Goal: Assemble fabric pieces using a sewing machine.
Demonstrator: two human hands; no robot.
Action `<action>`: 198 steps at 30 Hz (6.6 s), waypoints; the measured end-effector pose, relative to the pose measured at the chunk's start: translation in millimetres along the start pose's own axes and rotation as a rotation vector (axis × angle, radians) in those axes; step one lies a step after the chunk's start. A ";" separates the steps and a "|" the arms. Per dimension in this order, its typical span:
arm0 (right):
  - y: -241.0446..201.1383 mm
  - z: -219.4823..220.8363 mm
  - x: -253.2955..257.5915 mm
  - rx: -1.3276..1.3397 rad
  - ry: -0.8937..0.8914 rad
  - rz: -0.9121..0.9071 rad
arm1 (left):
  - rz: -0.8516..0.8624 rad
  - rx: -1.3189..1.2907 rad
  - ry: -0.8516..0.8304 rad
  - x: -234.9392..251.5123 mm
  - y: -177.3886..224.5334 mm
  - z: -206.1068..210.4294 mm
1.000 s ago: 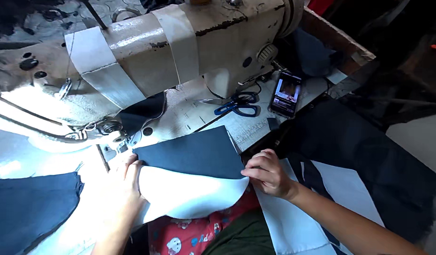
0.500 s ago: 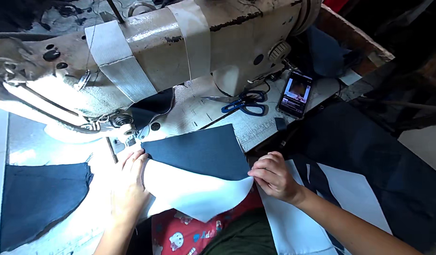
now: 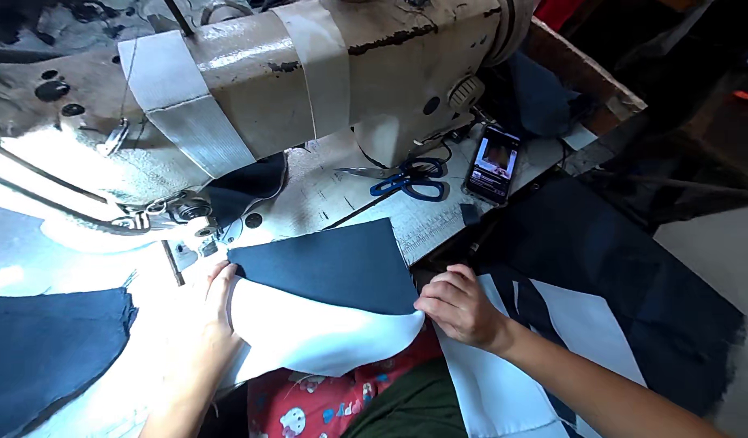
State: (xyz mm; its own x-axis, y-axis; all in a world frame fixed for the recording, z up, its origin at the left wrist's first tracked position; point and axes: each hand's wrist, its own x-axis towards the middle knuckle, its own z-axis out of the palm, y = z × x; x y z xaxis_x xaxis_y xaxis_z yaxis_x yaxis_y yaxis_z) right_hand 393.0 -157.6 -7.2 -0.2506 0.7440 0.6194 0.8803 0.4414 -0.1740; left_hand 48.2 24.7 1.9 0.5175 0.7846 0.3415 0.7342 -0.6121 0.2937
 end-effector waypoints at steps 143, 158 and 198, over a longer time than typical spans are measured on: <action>45.0 2.0 37.8 -0.130 -0.177 -0.005 | -0.018 0.095 -0.105 25.0 -12.5 -4.6; 45.0 -0.2 33.3 -0.134 -0.173 -0.101 | 0.000 0.103 -0.101 25.8 -13.4 -5.3; 49.3 3.7 46.7 -0.131 -0.216 -0.043 | -0.058 0.061 -0.127 37.8 -12.6 -6.9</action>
State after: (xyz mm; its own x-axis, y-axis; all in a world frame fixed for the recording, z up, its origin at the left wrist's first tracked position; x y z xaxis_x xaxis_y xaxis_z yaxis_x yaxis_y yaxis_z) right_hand 423.2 -99.3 10.3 -0.3569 0.8220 0.4437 0.9080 0.4168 -0.0419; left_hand 55.5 61.4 17.2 0.5223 0.8268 0.2090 0.7878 -0.5616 0.2530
